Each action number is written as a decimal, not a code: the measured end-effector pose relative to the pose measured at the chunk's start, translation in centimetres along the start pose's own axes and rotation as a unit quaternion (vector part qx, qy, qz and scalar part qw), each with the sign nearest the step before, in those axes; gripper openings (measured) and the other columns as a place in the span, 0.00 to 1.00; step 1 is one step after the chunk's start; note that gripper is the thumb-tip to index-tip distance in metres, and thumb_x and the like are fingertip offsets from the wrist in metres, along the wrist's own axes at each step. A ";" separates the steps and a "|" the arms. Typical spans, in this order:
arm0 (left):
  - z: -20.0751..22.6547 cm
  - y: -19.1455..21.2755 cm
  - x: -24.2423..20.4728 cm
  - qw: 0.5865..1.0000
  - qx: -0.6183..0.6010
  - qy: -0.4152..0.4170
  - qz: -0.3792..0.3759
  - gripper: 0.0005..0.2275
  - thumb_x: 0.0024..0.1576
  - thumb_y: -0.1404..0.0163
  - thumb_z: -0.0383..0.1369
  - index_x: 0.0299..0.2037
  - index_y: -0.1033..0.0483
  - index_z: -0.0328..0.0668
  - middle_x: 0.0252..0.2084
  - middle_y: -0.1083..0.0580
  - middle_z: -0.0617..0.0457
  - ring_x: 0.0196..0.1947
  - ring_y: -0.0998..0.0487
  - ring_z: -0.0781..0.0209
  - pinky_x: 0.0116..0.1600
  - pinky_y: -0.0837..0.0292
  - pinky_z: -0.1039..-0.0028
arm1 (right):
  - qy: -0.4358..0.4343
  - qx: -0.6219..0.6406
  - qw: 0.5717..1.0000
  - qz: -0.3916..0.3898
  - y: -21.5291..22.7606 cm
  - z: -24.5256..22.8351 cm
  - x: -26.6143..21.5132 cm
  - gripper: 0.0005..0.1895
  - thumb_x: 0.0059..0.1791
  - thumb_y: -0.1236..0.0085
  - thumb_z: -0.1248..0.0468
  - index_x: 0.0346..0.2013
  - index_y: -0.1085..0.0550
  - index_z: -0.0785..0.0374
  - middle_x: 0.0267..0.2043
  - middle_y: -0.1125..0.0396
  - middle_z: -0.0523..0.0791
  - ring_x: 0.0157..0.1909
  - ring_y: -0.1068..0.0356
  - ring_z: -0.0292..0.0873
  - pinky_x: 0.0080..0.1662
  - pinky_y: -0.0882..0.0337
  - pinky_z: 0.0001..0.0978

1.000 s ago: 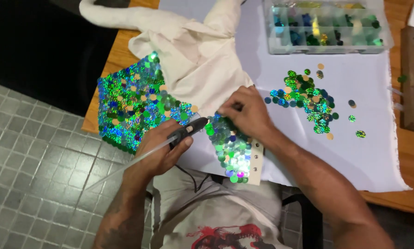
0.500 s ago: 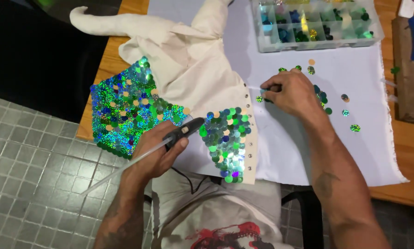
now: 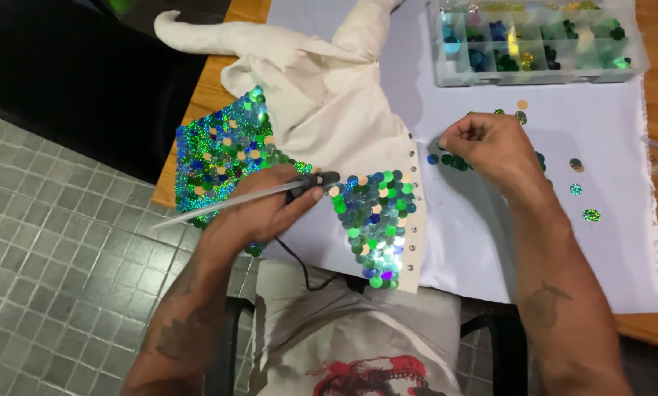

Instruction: Applying green and blue sequins to a white fabric horn using a hot glue gun

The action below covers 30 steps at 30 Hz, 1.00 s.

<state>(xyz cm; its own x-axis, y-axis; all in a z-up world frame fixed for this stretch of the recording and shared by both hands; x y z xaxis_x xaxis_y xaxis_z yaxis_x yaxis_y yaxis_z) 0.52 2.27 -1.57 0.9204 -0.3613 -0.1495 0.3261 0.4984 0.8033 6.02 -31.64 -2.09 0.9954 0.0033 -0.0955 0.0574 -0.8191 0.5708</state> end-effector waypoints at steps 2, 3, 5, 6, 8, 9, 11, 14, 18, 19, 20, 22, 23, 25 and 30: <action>1.3 0.5 0.4 0.999 0.010 0.003 -0.032 0.22 0.63 0.58 0.52 0.32 0.25 0.41 0.29 0.26 0.42 0.34 0.22 0.38 0.39 0.29 0.55 | 0.001 0.017 1.000 -0.014 -0.1 -0.4 -0.2 0.05 0.46 0.37 0.69 0.36 0.19 0.61 0.26 0.33 0.41 0.31 0.37 0.34 0.35 0.34 0.26; 1.6 0.5 0.5 0.999 0.010 0.003 -0.032 0.22 0.63 0.58 0.52 0.32 0.25 0.41 0.29 0.26 0.42 0.34 0.22 0.38 0.39 0.29 0.55 | 0.001 0.018 1.000 -0.014 -0.3 -0.2 -0.2 0.05 0.46 0.37 0.69 0.36 0.19 0.61 0.26 0.33 0.41 0.31 0.37 0.34 0.35 0.34 0.26; 2.1 0.3 0.8 0.997 0.028 0.025 -0.071 0.24 0.63 0.61 0.54 0.36 0.25 0.39 0.31 0.26 0.40 0.37 0.22 0.40 0.42 0.29 0.56 | 0.012 0.034 0.999 -0.010 -0.6 0.0 -0.1 0.05 0.46 0.36 0.71 0.37 0.20 0.65 0.26 0.33 0.41 0.31 0.37 0.34 0.35 0.34 0.26; 2.3 0.1 1.1 0.997 0.029 0.025 -0.071 0.24 0.63 0.61 0.54 0.36 0.25 0.39 0.31 0.26 0.40 0.37 0.22 0.40 0.42 0.29 0.56 | 0.012 0.035 0.999 -0.010 -0.5 0.2 -0.1 0.05 0.46 0.36 0.71 0.37 0.20 0.65 0.26 0.33 0.41 0.31 0.37 0.34 0.35 0.34 0.26; 2.7 -0.2 1.7 0.996 0.048 0.013 -0.071 0.27 0.63 0.62 0.57 0.37 0.26 0.36 0.33 0.25 0.33 0.39 0.21 0.31 0.43 0.29 0.50 | 0.018 0.032 0.999 -0.014 -0.5 0.4 0.0 0.05 0.47 0.37 0.70 0.37 0.20 0.63 0.26 0.34 0.40 0.31 0.37 0.32 0.35 0.34 0.25; 2.7 -0.2 1.7 0.996 0.050 0.012 -0.072 0.27 0.63 0.62 0.57 0.37 0.26 0.36 0.33 0.25 0.33 0.39 0.21 0.31 0.43 0.29 0.50 | 0.017 0.033 0.999 -0.012 -0.5 0.3 0.0 0.05 0.47 0.37 0.70 0.37 0.20 0.63 0.26 0.34 0.40 0.31 0.37 0.32 0.35 0.34 0.25; 2.6 -0.3 1.7 0.994 0.067 0.034 -0.083 0.27 0.61 0.62 0.58 0.35 0.27 0.38 0.29 0.27 0.36 0.37 0.21 0.34 0.41 0.28 0.51 | 0.030 0.039 0.999 -0.019 -0.7 0.0 -0.1 0.06 0.47 0.36 0.70 0.39 0.19 0.64 0.28 0.32 0.42 0.32 0.36 0.34 0.37 0.34 0.26; 2.6 0.1 1.4 0.995 0.056 0.050 -0.064 0.23 0.63 0.61 0.56 0.34 0.26 0.44 0.26 0.27 0.45 0.33 0.21 0.44 0.40 0.27 0.60 | 0.032 0.045 0.998 -0.030 -1.0 -0.1 -0.1 0.06 0.46 0.35 0.70 0.37 0.20 0.62 0.28 0.32 0.40 0.32 0.35 0.33 0.38 0.34 0.25; 2.0 -0.5 1.0 0.993 0.073 0.064 -0.061 0.25 0.62 0.61 0.58 0.33 0.26 0.43 0.25 0.27 0.44 0.32 0.21 0.44 0.38 0.27 0.59 | 0.033 0.056 0.997 -0.041 -1.8 -1.0 -0.9 0.06 0.46 0.36 0.70 0.38 0.19 0.63 0.28 0.32 0.41 0.33 0.36 0.33 0.38 0.34 0.25; 1.8 -0.7 1.0 0.992 0.087 0.063 -0.062 0.26 0.61 0.61 0.60 0.32 0.26 0.44 0.25 0.28 0.44 0.32 0.21 0.43 0.37 0.28 0.58 | 0.036 0.064 0.996 -0.041 -2.0 -1.5 -1.1 0.06 0.47 0.37 0.71 0.38 0.19 0.64 0.28 0.31 0.42 0.33 0.35 0.34 0.38 0.33 0.26; 1.6 -0.9 1.0 0.991 0.101 0.063 -0.063 0.27 0.60 0.62 0.62 0.31 0.27 0.45 0.24 0.28 0.44 0.31 0.20 0.41 0.37 0.28 0.57 | 0.039 0.071 0.996 -0.042 -2.2 -1.9 -1.4 0.06 0.47 0.37 0.73 0.37 0.19 0.64 0.28 0.30 0.44 0.32 0.35 0.35 0.38 0.33 0.27; 1.8 -0.9 0.7 0.991 0.116 0.044 -0.052 0.28 0.60 0.62 0.61 0.29 0.26 0.44 0.26 0.27 0.44 0.31 0.20 0.40 0.38 0.27 0.55 | 0.062 0.061 0.995 -0.053 -3.0 -1.5 -1.2 0.06 0.47 0.36 0.72 0.38 0.19 0.65 0.28 0.29 0.45 0.33 0.35 0.38 0.39 0.33 0.29; 1.9 -1.0 0.4 0.990 0.129 0.027 -0.042 0.28 0.60 0.62 0.60 0.28 0.25 0.43 0.28 0.26 0.43 0.31 0.20 0.39 0.38 0.26 0.54 | 0.085 0.051 0.993 -0.067 -3.6 -1.3 -1.1 0.05 0.47 0.36 0.72 0.38 0.19 0.65 0.29 0.29 0.47 0.34 0.35 0.40 0.40 0.33 0.32; 3.2 -0.4 -0.6 0.992 0.125 -0.007 -0.026 0.26 0.60 0.60 0.57 0.30 0.24 0.40 0.29 0.26 0.41 0.31 0.20 0.36 0.38 0.26 0.51 | 0.131 0.015 0.989 -0.069 -5.2 -0.5 -0.6 0.05 0.47 0.36 0.71 0.37 0.19 0.65 0.32 0.28 0.51 0.37 0.32 0.47 0.44 0.32 0.38; 1.1 -1.1 -2.6 0.995 0.082 -0.019 0.044 0.22 0.61 0.56 0.52 0.33 0.20 0.42 0.28 0.27 0.48 0.27 0.21 0.43 0.35 0.26 0.56 | 0.207 -0.063 0.973 -0.082 -8.4 -1.9 -0.4 0.03 0.46 0.35 0.68 0.33 0.17 0.59 0.36 0.29 0.49 0.44 0.31 0.51 0.50 0.33 0.42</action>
<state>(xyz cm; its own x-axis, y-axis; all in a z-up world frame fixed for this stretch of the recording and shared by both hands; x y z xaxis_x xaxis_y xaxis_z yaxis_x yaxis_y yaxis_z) -2.44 1.82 -1.43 0.9338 -0.3537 -0.0546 0.2023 0.3957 0.8958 5.31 -23.66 -5.33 0.9162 0.3802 0.1270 0.2014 -0.7106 0.6741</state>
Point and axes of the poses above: each hand's wrist, its own x-axis towards the middle knuckle, its own y-axis out of the back of the hand, z = x × y, the point moved 3 cm from there along x, towards the middle knuckle
